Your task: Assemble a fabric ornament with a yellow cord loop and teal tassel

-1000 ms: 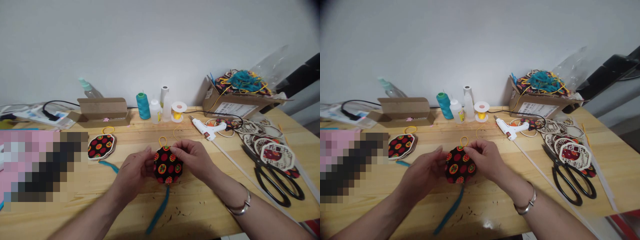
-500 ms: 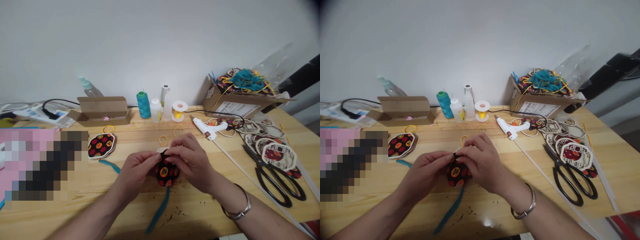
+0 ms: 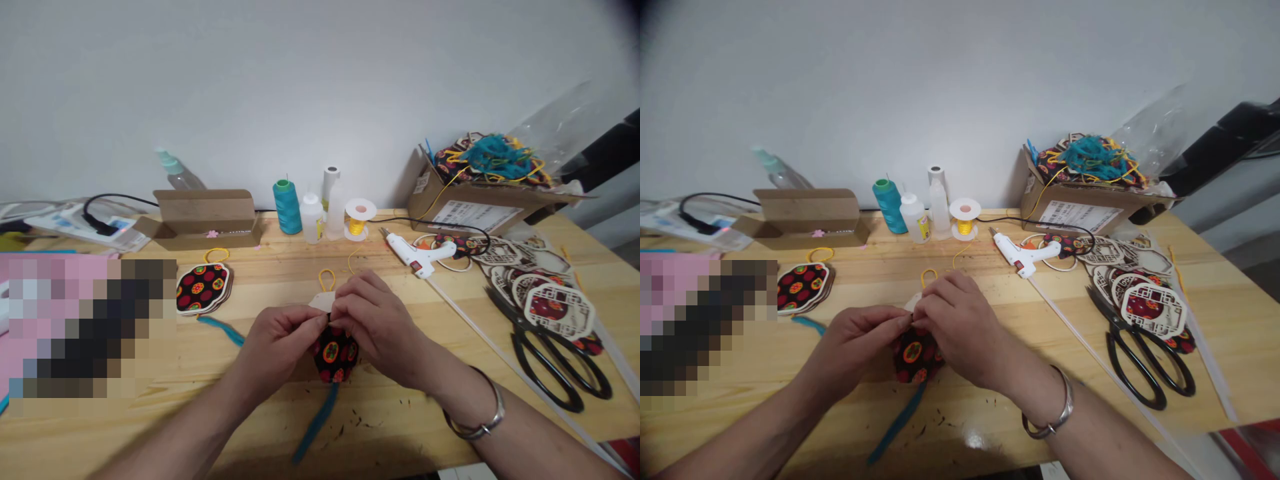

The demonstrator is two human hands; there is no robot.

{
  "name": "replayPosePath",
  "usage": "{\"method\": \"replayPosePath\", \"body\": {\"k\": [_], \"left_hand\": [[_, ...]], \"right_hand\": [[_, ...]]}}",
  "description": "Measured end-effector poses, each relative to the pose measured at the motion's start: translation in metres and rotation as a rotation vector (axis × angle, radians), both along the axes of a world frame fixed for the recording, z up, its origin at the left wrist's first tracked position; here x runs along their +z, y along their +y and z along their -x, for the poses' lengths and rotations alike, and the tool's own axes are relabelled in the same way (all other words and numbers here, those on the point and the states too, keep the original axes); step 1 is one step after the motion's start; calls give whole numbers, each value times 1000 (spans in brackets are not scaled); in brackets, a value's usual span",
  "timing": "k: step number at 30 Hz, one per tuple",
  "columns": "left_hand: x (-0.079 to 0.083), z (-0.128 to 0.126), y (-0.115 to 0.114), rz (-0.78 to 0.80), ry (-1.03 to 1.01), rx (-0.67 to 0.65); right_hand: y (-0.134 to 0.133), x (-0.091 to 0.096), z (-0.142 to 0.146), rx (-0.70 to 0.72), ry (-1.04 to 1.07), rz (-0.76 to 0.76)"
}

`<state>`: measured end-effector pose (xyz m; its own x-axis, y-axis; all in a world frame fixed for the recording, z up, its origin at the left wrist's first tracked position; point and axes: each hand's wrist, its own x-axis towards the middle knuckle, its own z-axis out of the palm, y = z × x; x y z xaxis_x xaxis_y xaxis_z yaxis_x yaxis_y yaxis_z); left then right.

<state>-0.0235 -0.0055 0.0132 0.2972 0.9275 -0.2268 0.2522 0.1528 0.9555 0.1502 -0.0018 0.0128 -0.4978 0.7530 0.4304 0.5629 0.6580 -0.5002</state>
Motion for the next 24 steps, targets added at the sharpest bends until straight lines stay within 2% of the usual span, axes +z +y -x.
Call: {"method": "replayPosePath", "body": {"k": [6, 10, 12, 15, 18, 19, 21, 24], "left_hand": [[-1, 1, 1, 56, -63, 51], [-2, 2, 2, 129, -195, 104], [-4, 3, 3, 158, -242, 124], [-6, 4, 5, 204, -266, 168], [-7, 4, 6, 238, -285, 208], [-7, 4, 6, 248, -293, 211], [-7, 4, 6, 265, -304, 204], [-7, 4, 5, 268, -308, 187]], "right_hand": [[-1, 0, -1, 17, 0, -19], [-7, 19, -5, 144, 141, 109], [-12, 32, -9, 278, 210, 257], [-21, 45, -14, 576, 201, 536], [-27, 43, -18, 903, 309, 691], [-27, 41, -19, 962, 364, 728], [-27, 37, -22, 974, 436, 780], [-22, 36, -23, 810, 339, 771]]}}
